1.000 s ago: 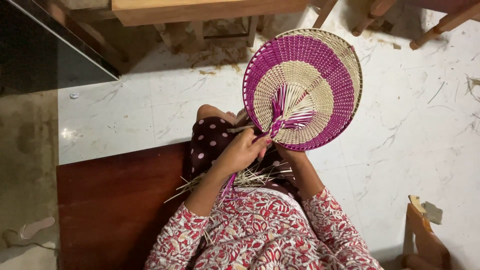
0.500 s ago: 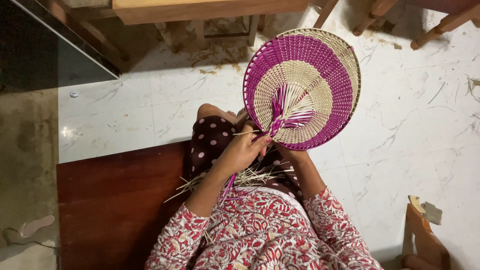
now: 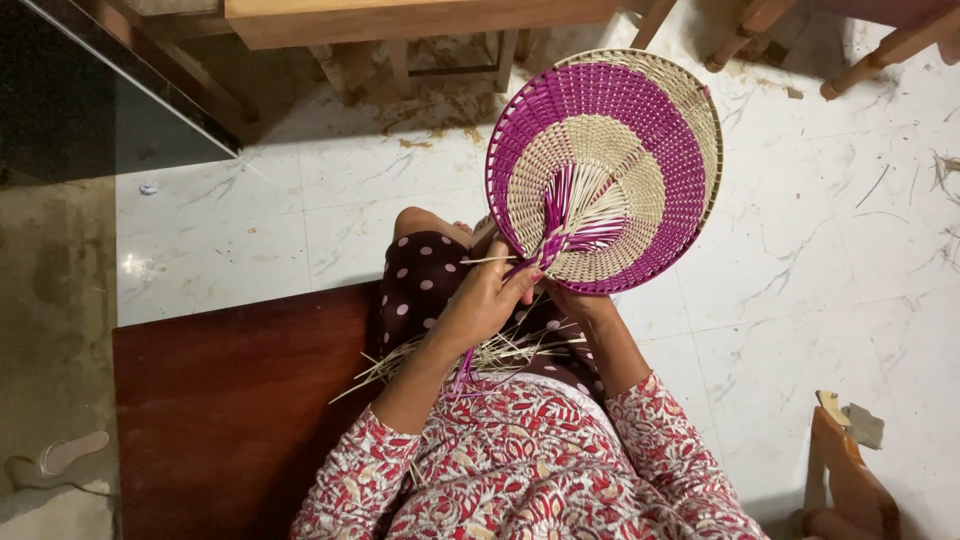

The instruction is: Weaving a decorative hand fan using dried plant fibers, focusing on the handle and base construction.

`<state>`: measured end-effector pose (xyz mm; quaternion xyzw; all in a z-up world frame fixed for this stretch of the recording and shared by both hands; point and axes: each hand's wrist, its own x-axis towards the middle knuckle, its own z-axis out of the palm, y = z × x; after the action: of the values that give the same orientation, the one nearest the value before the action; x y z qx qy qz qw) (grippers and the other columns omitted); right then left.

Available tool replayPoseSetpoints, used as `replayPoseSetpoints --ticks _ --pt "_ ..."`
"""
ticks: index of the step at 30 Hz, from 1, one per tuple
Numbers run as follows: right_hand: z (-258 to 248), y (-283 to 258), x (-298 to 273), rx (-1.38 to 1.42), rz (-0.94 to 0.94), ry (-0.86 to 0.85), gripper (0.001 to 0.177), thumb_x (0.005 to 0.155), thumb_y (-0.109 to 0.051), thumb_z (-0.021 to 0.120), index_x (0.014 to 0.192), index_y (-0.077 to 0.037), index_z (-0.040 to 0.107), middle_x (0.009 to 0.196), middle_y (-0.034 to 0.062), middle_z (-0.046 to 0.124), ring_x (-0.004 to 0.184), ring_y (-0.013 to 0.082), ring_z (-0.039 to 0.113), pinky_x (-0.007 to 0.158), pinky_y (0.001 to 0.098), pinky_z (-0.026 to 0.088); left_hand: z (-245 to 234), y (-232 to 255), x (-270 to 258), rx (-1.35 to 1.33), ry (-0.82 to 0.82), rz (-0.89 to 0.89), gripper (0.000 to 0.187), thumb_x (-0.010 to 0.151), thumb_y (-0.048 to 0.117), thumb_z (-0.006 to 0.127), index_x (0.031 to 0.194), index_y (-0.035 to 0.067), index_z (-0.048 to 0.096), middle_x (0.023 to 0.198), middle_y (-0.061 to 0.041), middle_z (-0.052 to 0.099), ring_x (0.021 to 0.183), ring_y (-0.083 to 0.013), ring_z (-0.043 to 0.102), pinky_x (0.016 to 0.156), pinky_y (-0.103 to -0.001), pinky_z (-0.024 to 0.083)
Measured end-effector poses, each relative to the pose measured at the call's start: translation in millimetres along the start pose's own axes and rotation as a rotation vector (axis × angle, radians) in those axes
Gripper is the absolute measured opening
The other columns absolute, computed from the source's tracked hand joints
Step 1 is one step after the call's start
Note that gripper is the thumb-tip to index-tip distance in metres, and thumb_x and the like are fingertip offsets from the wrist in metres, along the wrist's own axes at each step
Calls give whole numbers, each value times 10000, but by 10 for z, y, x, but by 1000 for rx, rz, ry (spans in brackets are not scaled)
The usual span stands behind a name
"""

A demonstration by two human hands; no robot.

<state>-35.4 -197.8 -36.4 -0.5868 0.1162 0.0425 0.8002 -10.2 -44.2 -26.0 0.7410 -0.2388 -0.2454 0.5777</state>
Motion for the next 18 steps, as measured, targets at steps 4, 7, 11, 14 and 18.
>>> replayPoseSetpoints --ticks 4,7,11,14,18 --pt "68 -100 -32 102 22 20 214 844 0 635 694 -88 510 536 -40 284 462 48 247 433 203 266 -87 285 -35 -8 57 -15 247 1040 296 575 1115 62 548 689 -61 711 649 -207 633 624 -331 486" --pt "-434 531 156 276 27 -33 327 880 -102 761 698 -139 492 569 -51 321 491 53 286 456 184 253 -95 318 -61 -17 150 -62 254 1034 295 577 1166 78 556 706 -41 719 663 -203 646 633 -323 501" --pt "-503 614 -37 307 89 70 164 932 -99 678 815 -67 568 580 -21 337 480 50 276 424 200 270 -129 -154 113 10 250 -15 240 1036 269 594 1153 66 544 740 -70 721 709 -241 672 662 -364 516" --pt "-315 290 -259 215 120 126 115 948 -160 685 921 -56 644 622 -30 398 491 45 319 429 188 300 -238 100 36 28 303 -38 214 1017 267 615 1116 81 578 749 -60 734 713 -237 671 669 -368 521" --pt "-84 -237 -422 -185 -144 133 119 945 -110 719 974 4 703 721 38 524 654 86 442 582 240 405 -209 100 81 115 325 -22 179 996 234 648 1054 69 610 785 -107 753 778 -304 720 686 -415 556"
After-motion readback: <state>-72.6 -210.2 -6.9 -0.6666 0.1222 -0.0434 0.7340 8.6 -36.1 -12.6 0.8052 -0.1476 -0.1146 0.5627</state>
